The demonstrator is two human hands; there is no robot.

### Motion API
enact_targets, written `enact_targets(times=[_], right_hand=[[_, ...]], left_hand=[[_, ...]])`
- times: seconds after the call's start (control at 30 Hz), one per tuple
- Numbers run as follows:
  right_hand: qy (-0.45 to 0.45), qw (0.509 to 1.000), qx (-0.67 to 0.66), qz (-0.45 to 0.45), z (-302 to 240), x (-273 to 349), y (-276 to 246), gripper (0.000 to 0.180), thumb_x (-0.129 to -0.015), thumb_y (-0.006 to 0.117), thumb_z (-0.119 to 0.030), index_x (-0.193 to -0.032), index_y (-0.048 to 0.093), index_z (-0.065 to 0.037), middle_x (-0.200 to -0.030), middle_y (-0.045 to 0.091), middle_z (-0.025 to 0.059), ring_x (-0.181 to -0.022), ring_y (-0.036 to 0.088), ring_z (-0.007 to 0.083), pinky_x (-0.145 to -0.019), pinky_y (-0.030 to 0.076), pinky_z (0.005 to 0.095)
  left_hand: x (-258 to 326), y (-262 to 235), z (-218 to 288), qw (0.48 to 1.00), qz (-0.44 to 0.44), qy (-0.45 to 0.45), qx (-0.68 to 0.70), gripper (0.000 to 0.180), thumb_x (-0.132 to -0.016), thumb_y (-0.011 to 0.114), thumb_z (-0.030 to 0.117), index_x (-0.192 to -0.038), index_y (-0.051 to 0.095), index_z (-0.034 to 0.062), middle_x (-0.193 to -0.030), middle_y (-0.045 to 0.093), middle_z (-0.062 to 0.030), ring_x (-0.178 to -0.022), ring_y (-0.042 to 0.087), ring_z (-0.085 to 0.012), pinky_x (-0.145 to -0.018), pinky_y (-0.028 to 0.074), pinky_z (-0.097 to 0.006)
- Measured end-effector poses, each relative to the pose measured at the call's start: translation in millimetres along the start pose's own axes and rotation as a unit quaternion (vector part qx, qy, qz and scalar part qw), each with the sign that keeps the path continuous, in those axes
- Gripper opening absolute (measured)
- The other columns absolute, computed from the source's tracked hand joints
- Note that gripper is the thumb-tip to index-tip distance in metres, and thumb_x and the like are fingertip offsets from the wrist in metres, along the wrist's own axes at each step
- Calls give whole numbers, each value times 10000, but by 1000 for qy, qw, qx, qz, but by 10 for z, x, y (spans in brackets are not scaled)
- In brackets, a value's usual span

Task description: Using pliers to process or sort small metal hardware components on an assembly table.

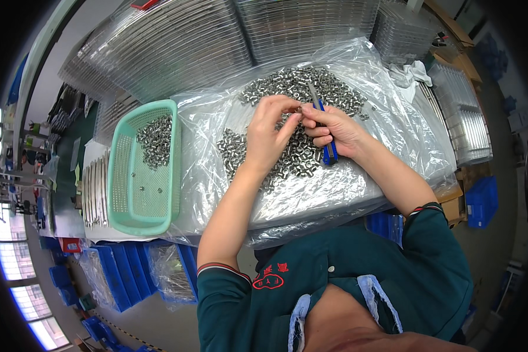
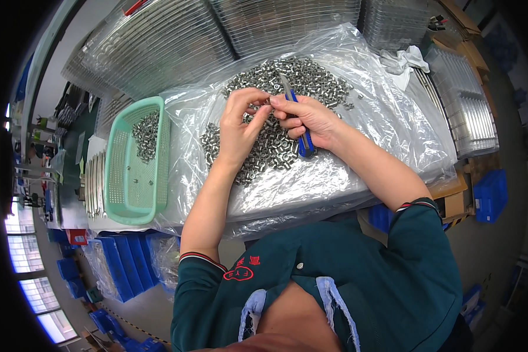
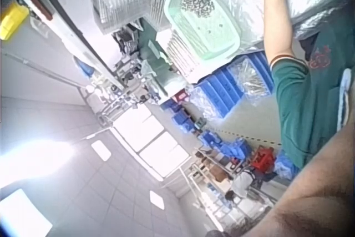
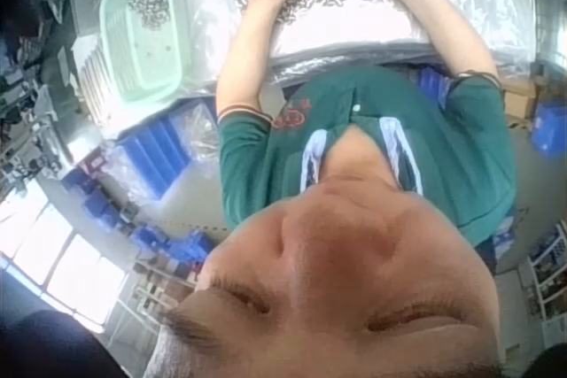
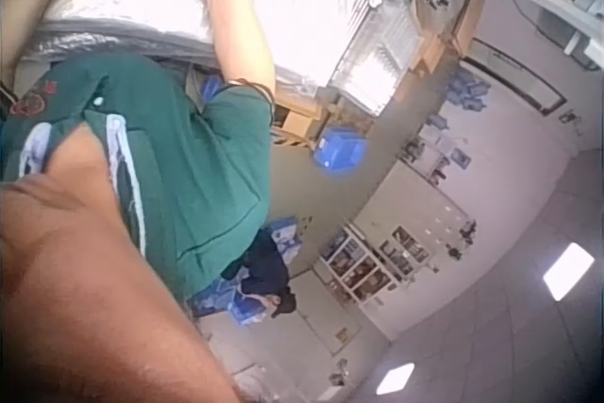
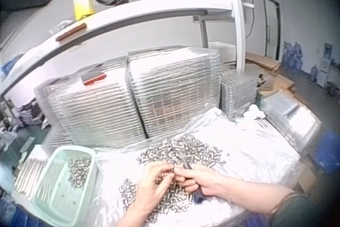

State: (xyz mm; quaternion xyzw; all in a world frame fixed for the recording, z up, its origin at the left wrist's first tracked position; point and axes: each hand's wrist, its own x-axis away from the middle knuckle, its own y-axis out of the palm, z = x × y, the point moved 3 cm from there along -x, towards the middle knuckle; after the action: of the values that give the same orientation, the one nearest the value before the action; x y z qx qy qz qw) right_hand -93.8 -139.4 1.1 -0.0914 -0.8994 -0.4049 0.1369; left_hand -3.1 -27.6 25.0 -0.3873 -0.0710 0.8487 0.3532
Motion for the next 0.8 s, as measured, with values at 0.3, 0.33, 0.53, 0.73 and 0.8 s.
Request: enact_targets(times=[0.3,0.33,0.53,0.73,0.8], right_hand=[[-2,1000,10,-4,-15,5,36,180,-890,524,-258,-882,523,-79,-660,466,-55,-454,353,-16,-347,264,117],[-2,1000,10,-4,-12,4,32,180,-890,524,-258,-882,523,-79,-660,466,-55,-454,353,-16,-347,264,117],[7,1000,3,8,28,-10,18,209,-892,517,-238,-975,538,-47,-670,465,-55,-454,348,-20,-343,259,112],[-7,1000,-9,-10,-41,24,37,286,-904,482,-180,-1121,478,7,-662,429,-44,-456,339,-18,-334,268,113],[-6,1000,-7,-15,-24,10,55,299,-883,515,-175,-1130,498,-7,-676,450,-51,-452,333,-22,-334,264,109]], left_hand=[[-6,20,15,1000,-1,-21,3,205,-748,641,10,-941,574,28,-953,557,-78,-777,568,-143,-620,472,-242],[-9,27,24,1000,3,-12,5,193,-743,648,33,-920,570,31,-932,560,-79,-763,576,-158,-626,472,-260],[18,-32,-21,997,30,-57,36,156,-788,622,84,-922,560,30,-903,568,-67,-756,580,-145,-648,470,-266],[-90,-721,-310,879,327,-144,314,209,-902,495,204,-1035,496,42,-869,567,-41,-711,537,-99,-601,420,-207],[13,-1024,-418,766,486,-144,395,257,-896,511,243,-1050,490,39,-847,555,-39,-701,514,-90,-606,412,-225]])
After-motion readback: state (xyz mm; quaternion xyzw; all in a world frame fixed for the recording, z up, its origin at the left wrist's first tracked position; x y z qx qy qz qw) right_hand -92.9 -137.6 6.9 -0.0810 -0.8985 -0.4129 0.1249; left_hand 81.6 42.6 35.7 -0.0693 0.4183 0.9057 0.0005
